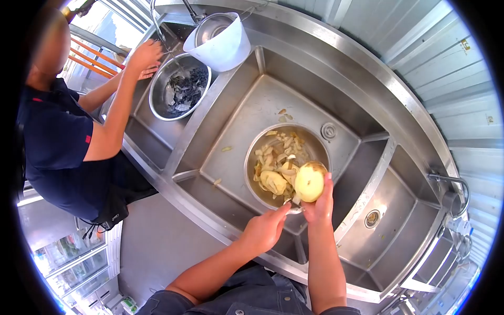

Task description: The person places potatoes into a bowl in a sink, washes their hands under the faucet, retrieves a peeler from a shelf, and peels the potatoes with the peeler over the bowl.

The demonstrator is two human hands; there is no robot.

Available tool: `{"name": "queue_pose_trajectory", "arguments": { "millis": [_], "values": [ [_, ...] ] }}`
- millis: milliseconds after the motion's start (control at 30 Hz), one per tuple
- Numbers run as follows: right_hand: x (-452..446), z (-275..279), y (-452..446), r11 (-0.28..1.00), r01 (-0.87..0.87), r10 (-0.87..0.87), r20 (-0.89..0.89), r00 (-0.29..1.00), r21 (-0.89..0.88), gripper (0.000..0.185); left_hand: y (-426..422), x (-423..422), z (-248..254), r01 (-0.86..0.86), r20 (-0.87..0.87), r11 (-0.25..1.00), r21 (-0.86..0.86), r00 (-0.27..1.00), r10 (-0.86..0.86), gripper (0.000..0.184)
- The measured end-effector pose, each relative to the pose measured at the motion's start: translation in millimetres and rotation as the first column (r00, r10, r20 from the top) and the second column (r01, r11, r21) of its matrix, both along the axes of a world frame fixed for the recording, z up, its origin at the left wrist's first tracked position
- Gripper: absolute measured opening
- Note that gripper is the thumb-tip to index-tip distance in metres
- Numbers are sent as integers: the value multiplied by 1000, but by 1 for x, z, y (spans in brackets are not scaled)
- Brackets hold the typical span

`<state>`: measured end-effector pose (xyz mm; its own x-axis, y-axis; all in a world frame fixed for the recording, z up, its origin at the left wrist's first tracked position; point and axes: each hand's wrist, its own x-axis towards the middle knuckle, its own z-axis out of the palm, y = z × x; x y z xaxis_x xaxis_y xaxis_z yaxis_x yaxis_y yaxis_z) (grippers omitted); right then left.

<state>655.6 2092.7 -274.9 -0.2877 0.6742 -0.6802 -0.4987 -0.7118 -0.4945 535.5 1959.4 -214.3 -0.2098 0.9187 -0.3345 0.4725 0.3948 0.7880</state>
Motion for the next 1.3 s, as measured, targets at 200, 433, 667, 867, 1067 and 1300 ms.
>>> {"name": "queue_pose_trajectory", "arguments": {
  "millis": [200, 433, 667, 867, 1067, 1300],
  "values": [
    [9, 1, -10, 998, -42, 51, -281, 958, 41, 58, 27, -32, 4, -171, -4, 980, 101, 985, 172, 40],
    [13, -6, -15, 991, -90, 109, -201, 974, 99, 53, 26, -22, 8, -163, 47, 985, 61, 986, 160, 38],
    [11, -4, -15, 996, -29, 48, -244, 969, 80, 50, 21, -26, 10, -142, 100, 989, 27, 985, 139, 42],
    [11, -2, -16, 998, -38, 49, -249, 967, 48, 48, 23, -25, 12, -128, 85, 992, 7, 988, 127, 40],
    [13, 4, -19, 998, -34, 44, -226, 973, 49, 49, 19, -22, 8, -152, 106, 988, 32, 983, 148, 40],
    [9, 7, -19, 1000, -13, 18, -224, 974, 25, 49, 21, -18, 7, -158, 104, 987, -24, 982, 159, 40]
  ]
}}
